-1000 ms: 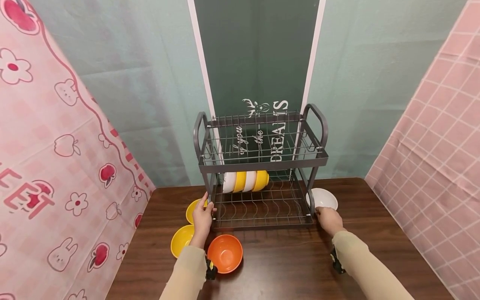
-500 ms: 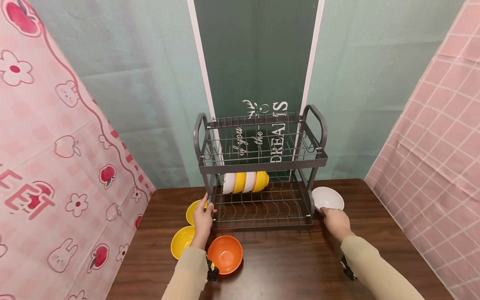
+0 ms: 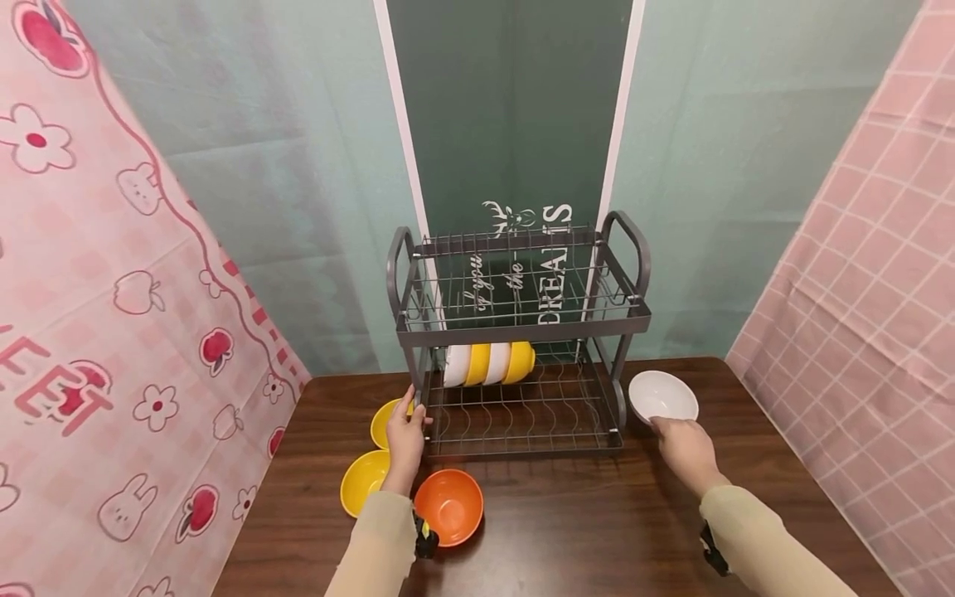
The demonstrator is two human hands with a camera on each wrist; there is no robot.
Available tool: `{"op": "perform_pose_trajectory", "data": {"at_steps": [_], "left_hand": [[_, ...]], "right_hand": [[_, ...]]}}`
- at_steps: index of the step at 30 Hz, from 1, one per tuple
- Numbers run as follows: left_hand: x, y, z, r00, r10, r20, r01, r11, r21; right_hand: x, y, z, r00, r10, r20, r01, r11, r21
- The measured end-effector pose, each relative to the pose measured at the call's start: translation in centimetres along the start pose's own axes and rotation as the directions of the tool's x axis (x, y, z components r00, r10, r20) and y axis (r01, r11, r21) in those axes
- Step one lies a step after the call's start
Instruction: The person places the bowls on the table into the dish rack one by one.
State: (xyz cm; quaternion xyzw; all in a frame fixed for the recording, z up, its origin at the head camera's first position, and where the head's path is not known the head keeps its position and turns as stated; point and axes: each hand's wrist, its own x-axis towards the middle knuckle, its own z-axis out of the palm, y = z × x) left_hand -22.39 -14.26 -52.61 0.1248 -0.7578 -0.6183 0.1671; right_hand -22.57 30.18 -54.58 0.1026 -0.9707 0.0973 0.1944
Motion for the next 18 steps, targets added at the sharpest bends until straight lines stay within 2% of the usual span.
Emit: {"op": "perform_pose_trajectory", "data": {"at_steps": [8,13,18], "left_hand": [[-0.1,-0.1,-0.2,1.000,-0.022,0.001,0.022,1.000,0.019],[-0.1,0.1,-0.3,0.999,-0.034,0.011,0.034,0.999,0.010],[-0.2,0.2,-0.2,0.999,-0.044,0.031,0.044,0.999,0.009]], "right_hand": [[-1.4,-1.0,-1.3,0.989,-0.057,-0.134,0.058,0.998,0.008],[-1.8,-1.5,-2.2,0.968,-0.106,-0.229,0.112,0.994,0.009],[-1.9,-1.9,-3.2,0.936,-0.162,-0.312,0.171,0.985,0.001]]}}
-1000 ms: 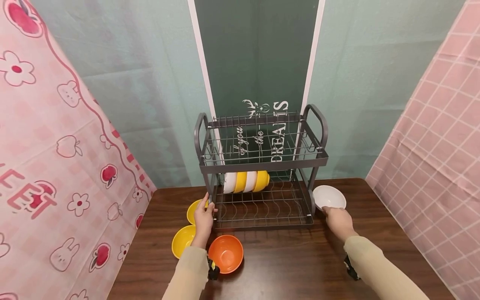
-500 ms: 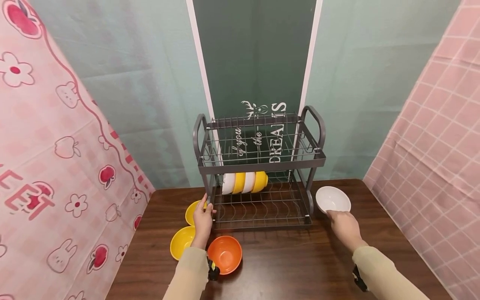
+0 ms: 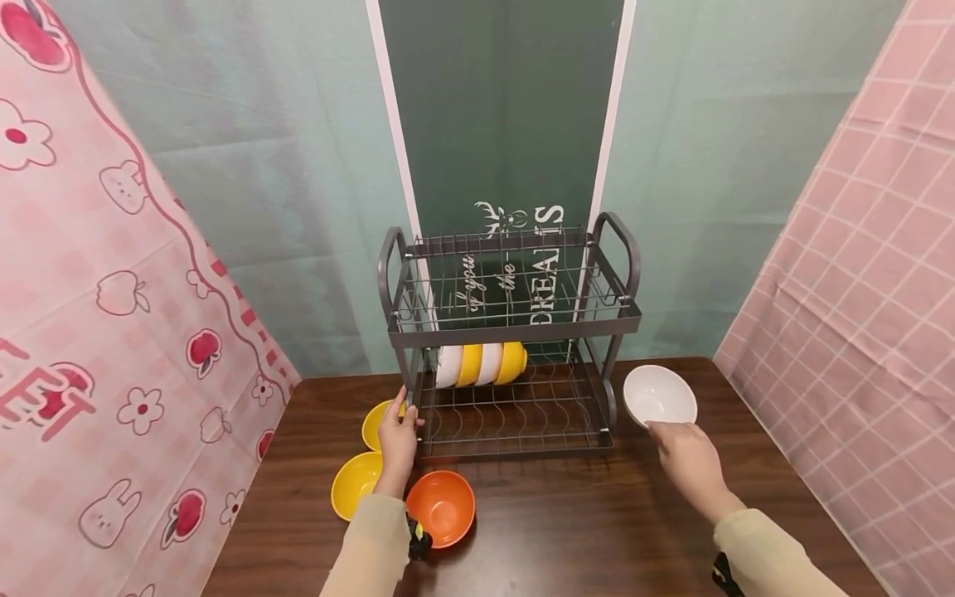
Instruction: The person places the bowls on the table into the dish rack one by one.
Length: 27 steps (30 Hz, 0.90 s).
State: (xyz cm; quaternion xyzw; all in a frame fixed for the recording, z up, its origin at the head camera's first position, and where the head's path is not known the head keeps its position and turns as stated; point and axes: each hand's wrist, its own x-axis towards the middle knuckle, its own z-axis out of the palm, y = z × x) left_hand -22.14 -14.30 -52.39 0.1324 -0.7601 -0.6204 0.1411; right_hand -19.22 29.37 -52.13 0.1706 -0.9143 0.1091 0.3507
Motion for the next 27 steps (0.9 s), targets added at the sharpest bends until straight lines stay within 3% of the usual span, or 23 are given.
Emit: {"op": "perform_pose_trajectory", "data": {"at_steps": [9,21,27], "left_hand": [[0.1,-0.1,-0.3,0.999,0.012,-0.040,-0.011,0.999,0.030],[-0.3,0.7,0.3,0.998,-0.015,-0.067,0.015,1.000,0.002],[-1.0,1.5,1.3,0.998,0.002,-0.067,-0.005,0.999,-0.037]], "right_hand": [[0.8,-1.9,-0.4,0.986,-0.142,-0.086,0.144,0.989,0.022],[1.6,-4.1,-0.6,0.969,-0.218,-0.119,0.221,0.975,0.020],[2.2,-5.0,-0.4,0.962,-0.244,-0.120,0.249,0.968,0.027]]}}
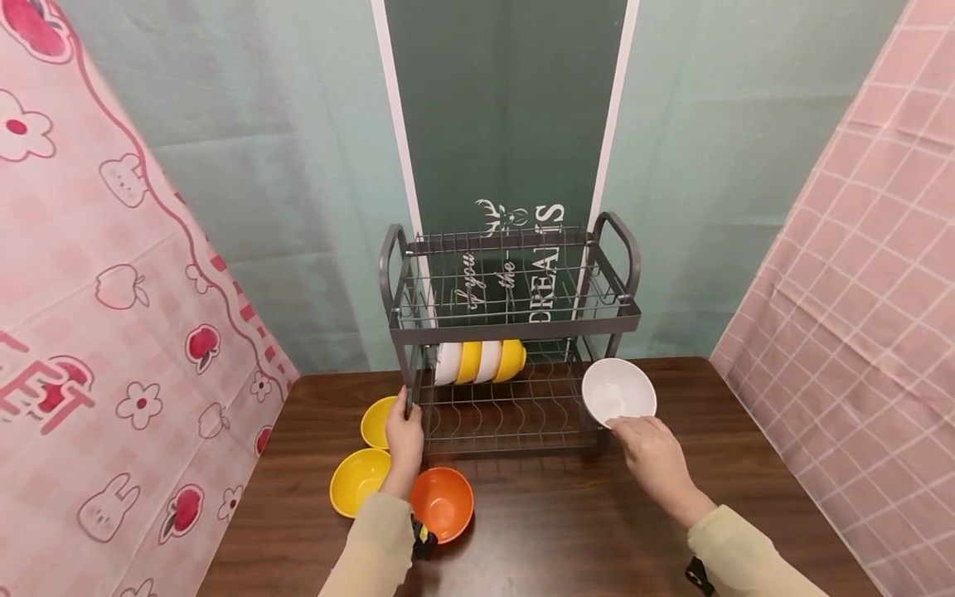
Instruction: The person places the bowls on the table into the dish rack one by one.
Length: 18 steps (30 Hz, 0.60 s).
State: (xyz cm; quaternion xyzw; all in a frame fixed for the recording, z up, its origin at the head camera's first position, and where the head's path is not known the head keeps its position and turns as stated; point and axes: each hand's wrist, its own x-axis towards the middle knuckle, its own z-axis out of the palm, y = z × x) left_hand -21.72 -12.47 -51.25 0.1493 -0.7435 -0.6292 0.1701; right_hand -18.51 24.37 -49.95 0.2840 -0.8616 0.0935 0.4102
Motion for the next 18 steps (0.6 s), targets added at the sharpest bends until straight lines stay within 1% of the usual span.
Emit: {"op": "perform_pose_trajectory", "data": {"at_steps": [4,6,8,11,13,15,16,18], "left_hand": [[-1.1,0.7,0.9,0.999,-0.009,-0.034,0.009,1.000,-0.024],[-1.8,1.0,1.4,0.998,0.011,-0.059,-0.013,1.000,-0.028],[-2.5,1.3,1.9,0.994,0.062,-0.087,-0.064,0.998,-0.011],[-3.4,1.5,2.7,0.980,0.171,-0.103,-0.168,0.985,0.039],[-3.9,1.6,3.2,0.971,0.222,-0.089,-0.219,0.975,0.043],[-4.3,1.8,3.8,0.967,0.248,-0.058,-0.247,0.969,0.026],[-4.4,1.8,4.1,0.969,0.246,-0.035,-0.246,0.969,0.004],[-4.7,2.0,4.6,0.976,0.219,0.013,-0.218,0.975,-0.053]], "right_hand": [[0.5,-0.6,0.4,1.000,-0.020,0.003,0.020,1.000,0.017],[0.8,-0.9,0.5,1.000,-0.028,0.008,0.028,0.999,0.029],[1.1,-1.2,0.7,0.999,-0.041,0.007,0.041,0.998,0.039],[1.6,-1.6,1.0,0.998,-0.063,0.003,0.063,0.997,0.049],[1.9,-1.9,1.3,0.997,-0.077,-0.002,0.077,0.995,0.059],[2.3,-2.2,1.6,0.996,-0.086,0.006,0.085,0.994,0.068],[2.5,-2.4,1.8,0.996,-0.091,0.005,0.091,0.993,0.072],[3.0,-2.9,2.0,0.995,-0.103,0.005,0.102,0.991,0.086]]}}
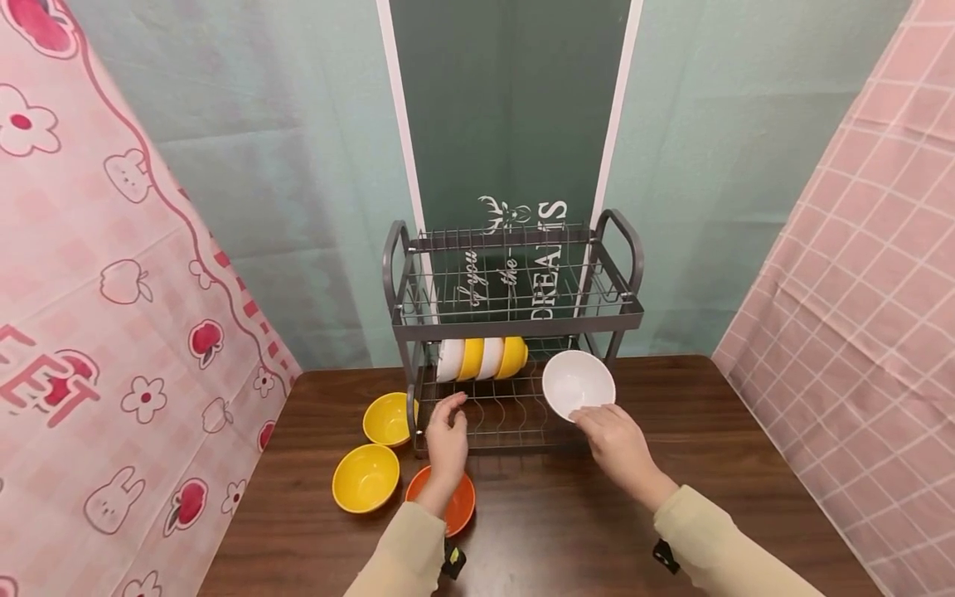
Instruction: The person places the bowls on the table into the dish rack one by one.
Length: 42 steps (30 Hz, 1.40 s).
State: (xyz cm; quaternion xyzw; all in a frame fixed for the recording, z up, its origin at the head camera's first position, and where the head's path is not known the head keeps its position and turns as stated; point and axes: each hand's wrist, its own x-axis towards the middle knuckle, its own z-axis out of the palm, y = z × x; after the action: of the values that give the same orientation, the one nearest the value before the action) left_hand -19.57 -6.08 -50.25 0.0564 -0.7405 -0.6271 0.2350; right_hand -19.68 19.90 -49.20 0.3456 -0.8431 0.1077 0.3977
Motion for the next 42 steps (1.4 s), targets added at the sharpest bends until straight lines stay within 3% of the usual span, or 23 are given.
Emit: {"op": "perform_pose_trajectory", "data": {"at_steps": [3,6,11,15,19,23,30,33,37,39,42], "left_hand": [[-0.2,0.4,0.6,0.994,-0.069,0.080,0.075,0.994,-0.078],[-0.5,1.4,1.0,0.978,-0.136,0.157,0.157,0.979,-0.128],[-1.4,4.4,1.0,0.966,-0.153,0.207,0.184,0.973,-0.140],[-1.8,5.6,1.0,0.965,-0.157,0.208,0.194,0.966,-0.171],[-1.7,5.4,1.2,0.959,-0.200,0.199,0.242,0.946,-0.215],[-1.3,3.4,1.6,0.955,-0.237,0.179,0.279,0.924,-0.262],[-1.2,1.4,2.0,0.938,-0.322,0.126,0.345,0.891,-0.295],[-1.3,1.1,2.0,0.917,-0.368,0.152,0.398,0.836,-0.377],[-1.4,0.8,1.9,0.880,-0.412,0.237,0.474,0.732,-0.490],[-1.5,0.7,1.8,0.867,-0.413,0.277,0.497,0.691,-0.525],[-1.7,0.7,1.7,0.853,-0.412,0.321,0.522,0.652,-0.550]], "right_hand": [[0.8,-0.8,0.6,1.000,-0.022,0.002,0.022,1.000,0.010],[1.4,-1.7,1.2,0.999,-0.045,0.013,0.045,0.999,0.029],[2.3,-3.0,2.1,0.994,-0.103,0.019,0.103,0.994,0.039],[2.7,-3.7,2.7,0.990,-0.142,0.017,0.142,0.990,0.010],[3.0,-4.2,3.0,0.986,-0.158,0.052,0.157,0.987,0.022],[3.1,-4.5,3.2,0.981,-0.174,0.084,0.171,0.984,0.041],[3.3,-4.6,3.2,0.983,-0.183,0.025,0.181,0.981,0.067],[3.3,-4.6,3.1,0.993,-0.120,0.001,0.120,0.990,0.073],[3.6,-4.8,2.8,0.995,0.077,0.058,-0.085,0.986,0.140],[3.8,-5.0,2.6,0.976,0.178,0.122,-0.202,0.953,0.226],[4.0,-5.3,2.5,0.927,0.276,0.253,-0.352,0.872,0.341]]}}
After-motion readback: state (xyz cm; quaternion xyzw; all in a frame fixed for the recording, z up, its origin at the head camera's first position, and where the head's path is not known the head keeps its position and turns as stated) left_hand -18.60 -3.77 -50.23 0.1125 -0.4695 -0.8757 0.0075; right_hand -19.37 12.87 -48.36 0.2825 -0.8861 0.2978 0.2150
